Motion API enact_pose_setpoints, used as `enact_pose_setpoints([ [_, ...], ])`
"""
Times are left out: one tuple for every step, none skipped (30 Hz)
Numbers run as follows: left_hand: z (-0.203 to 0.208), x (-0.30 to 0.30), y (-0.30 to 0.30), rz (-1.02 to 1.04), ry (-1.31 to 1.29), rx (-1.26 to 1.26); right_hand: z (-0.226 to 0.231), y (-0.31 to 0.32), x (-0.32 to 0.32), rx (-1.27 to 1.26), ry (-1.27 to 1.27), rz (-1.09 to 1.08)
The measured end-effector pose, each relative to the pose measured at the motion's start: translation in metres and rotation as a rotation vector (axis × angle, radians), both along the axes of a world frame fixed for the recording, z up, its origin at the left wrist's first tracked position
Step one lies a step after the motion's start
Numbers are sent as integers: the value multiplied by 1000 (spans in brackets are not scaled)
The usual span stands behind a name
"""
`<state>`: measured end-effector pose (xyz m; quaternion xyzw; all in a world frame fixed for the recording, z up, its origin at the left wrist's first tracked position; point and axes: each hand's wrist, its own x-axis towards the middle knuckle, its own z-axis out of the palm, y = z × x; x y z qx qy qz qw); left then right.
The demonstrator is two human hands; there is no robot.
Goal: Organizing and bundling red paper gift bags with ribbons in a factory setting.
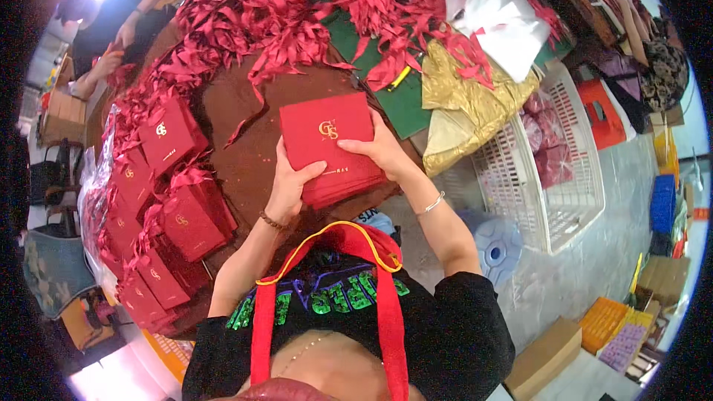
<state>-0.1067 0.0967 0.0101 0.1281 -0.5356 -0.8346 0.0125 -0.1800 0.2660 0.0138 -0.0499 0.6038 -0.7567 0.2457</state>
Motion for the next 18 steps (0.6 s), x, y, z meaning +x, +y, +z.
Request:
enact_pose_setpoints([
  [3, -3, 2, -29, -31, 19, -5, 3, 0, -7, 15, -64],
  [1, -5, 5, -37, -37, 22, -8, 6, 0, -12, 31, -126],
  [1, -8, 7, -50, -33, 32, -8, 9, -1, -11, 26, -124],
  [1, -10, 9, -60, -29, 43, -7, 13, -2, -56, 1, -111],
  [2, -13, 11, -50, -23, 40, -7, 17, -4, -101, -25, -95],
  [4, -14, 12, -36, -30, 43, -8, 18, -4, -98, -33, -81],
  [5, -16, 12, -29, -108, 138, -9, 18, -6, -88, -32, -78],
  [6, -18, 12, -19, -184, 234, -10, 17, -7, -78, -32, -72],
  [6, -15, 8, -39, -194, 245, -7, 12, -8, -86, -39, -24],
  [8, -6, 2, 36, -171, 235, -6, 3, -6, -102, -29, 53],
  [8, 2, 0, 19, -120, 186, -6, -2, 0, -58, 20, 20],
  [7, -3, -4, -22, -74, 132, -5, -7, -3, -18, 72, -38],
  [1, -7, -6, 10, -66, 74, -6, -10, -6, -12, 59, -32],
  [-6, -6, -7, 50, -62, 14, -7, -13, -7, -7, 45, -20],
  [-9, -8, -10, 77, -70, -3, -7, -17, -9, -7, 55, 5],
  [-11, -11, -13, 89, -78, -16, -8, -20, -12, -4, 66, 16],
  [-10, -10, -17, 135, -77, -43, -9, -28, -18, -34, 83, 70],
  [-8, -12, -18, 163, -74, -59, -7, -31, -24, -8, 75, 86],
])
